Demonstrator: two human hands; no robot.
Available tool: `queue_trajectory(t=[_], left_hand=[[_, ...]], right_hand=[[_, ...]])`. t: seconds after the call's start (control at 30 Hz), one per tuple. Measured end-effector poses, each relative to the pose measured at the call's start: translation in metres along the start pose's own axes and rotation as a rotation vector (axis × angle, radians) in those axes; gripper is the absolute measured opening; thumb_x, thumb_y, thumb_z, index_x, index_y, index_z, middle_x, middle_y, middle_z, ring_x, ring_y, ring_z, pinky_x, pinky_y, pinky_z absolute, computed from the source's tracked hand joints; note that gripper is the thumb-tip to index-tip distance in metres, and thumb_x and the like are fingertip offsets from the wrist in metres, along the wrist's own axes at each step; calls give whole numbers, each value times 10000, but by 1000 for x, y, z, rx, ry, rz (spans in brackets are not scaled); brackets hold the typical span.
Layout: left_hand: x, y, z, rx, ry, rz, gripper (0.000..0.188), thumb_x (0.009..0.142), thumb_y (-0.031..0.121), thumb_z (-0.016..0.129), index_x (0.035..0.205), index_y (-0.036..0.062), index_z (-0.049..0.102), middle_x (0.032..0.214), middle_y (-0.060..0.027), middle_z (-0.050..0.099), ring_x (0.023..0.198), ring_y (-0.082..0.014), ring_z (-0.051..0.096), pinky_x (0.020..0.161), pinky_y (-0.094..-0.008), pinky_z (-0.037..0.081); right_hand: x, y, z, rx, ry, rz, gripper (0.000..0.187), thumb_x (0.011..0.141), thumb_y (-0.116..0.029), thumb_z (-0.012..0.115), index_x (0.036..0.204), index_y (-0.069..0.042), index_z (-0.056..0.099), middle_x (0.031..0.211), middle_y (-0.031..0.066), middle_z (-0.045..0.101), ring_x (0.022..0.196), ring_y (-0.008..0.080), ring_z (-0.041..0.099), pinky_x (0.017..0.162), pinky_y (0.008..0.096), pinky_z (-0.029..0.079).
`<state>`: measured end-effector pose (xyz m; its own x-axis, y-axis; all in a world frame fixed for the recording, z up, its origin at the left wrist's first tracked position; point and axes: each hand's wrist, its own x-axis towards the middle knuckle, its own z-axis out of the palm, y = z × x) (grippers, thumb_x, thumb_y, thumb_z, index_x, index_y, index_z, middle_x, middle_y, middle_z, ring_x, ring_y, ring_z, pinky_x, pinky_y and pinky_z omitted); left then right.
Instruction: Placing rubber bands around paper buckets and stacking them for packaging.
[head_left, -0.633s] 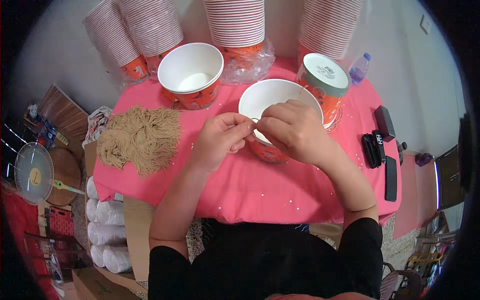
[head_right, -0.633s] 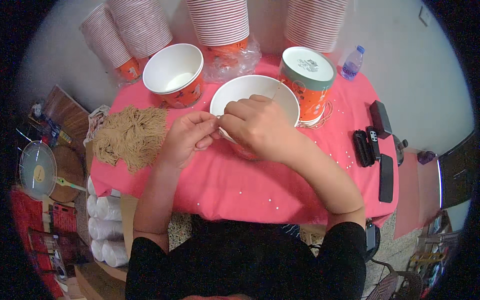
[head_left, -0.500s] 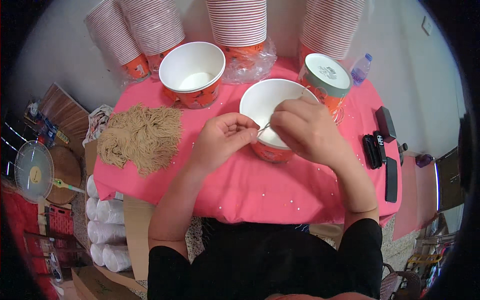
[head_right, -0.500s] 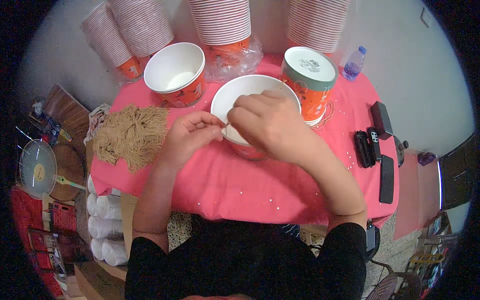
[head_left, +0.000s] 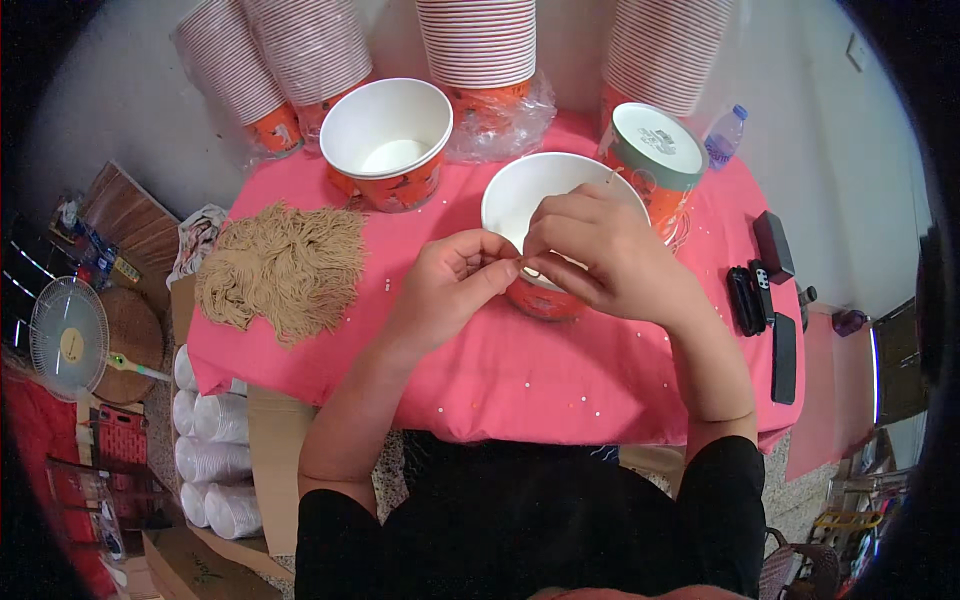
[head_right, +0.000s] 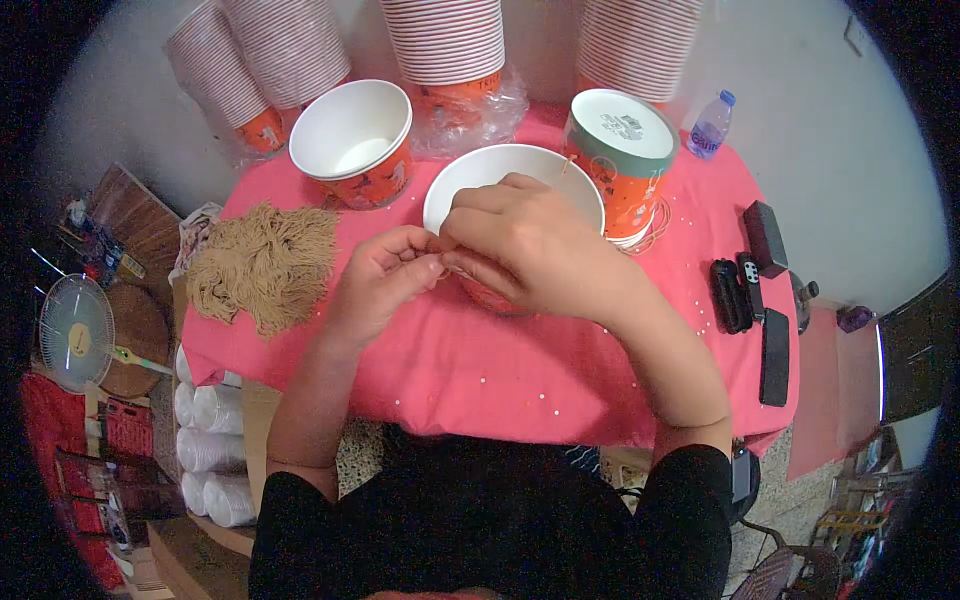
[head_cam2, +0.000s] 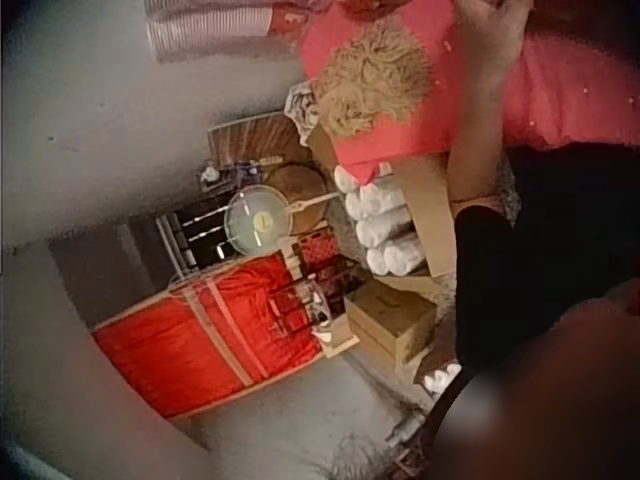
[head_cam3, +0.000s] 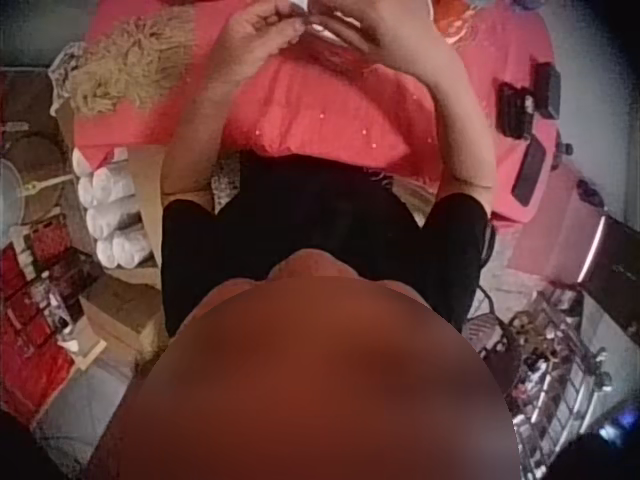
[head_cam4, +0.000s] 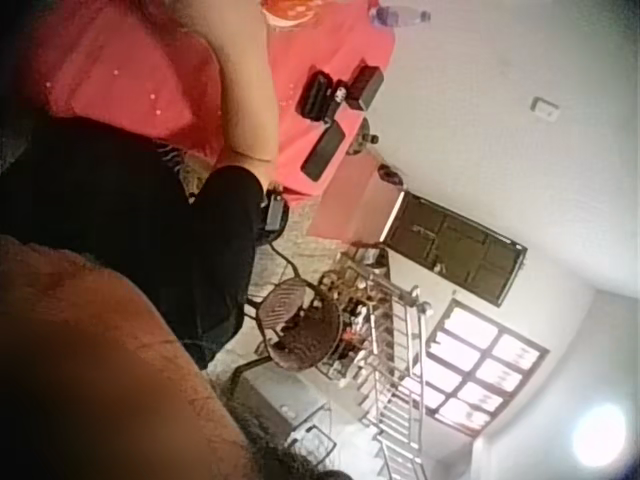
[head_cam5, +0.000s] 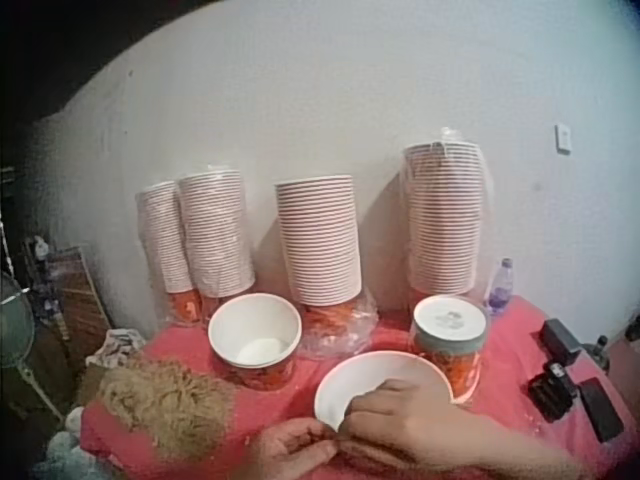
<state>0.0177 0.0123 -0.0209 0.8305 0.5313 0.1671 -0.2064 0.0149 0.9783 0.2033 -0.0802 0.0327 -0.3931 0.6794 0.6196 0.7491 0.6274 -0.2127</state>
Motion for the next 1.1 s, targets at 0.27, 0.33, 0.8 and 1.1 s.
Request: queue_trajectory(t=[0.27, 0.33, 0.8, 1.1], left_hand=[[-1, -12, 3, -28, 32, 48, 122, 889, 29, 623, 1002, -15, 614, 932, -4, 630, 787, -37, 566, 679, -195, 462], [-1, -14, 5, 113, 93, 88, 94, 856, 13, 653, 940, 5, 613, 886, 18, 617, 727, -29, 560, 608, -204, 460], [-1, -12, 11, 743, 252, 749, 162, 761, -21, 723, 857, 48, 611, 820, -62, 612, 646, -167, 599, 538, -277, 481], [5, -25, 11, 514, 295, 723, 144, 792, -6, 724, 883, 37, 622, 811, -45, 626, 691, -117, 596, 565, -245, 471]], right_hand=[[-1, 4, 7, -14, -7, 30, 135, 747, -84, 701, 790, -52, 577, 768, 58, 570, 710, 257, 535, 658, 362, 411], [-2, 5, 9, 15, -23, 46, 131, 764, -91, 694, 794, -46, 576, 764, 65, 568, 713, 263, 537, 660, 363, 411], [0, 9, -1, 575, -280, 436, 134, 917, -103, 562, 859, 15, 589, 765, 20, 586, 730, 91, 511, 661, 248, 420], [5, 20, 0, 928, -383, 633, 247, 937, -186, 592, 772, -6, 626, 684, -43, 561, 693, 20, 481, 621, 207, 397]])
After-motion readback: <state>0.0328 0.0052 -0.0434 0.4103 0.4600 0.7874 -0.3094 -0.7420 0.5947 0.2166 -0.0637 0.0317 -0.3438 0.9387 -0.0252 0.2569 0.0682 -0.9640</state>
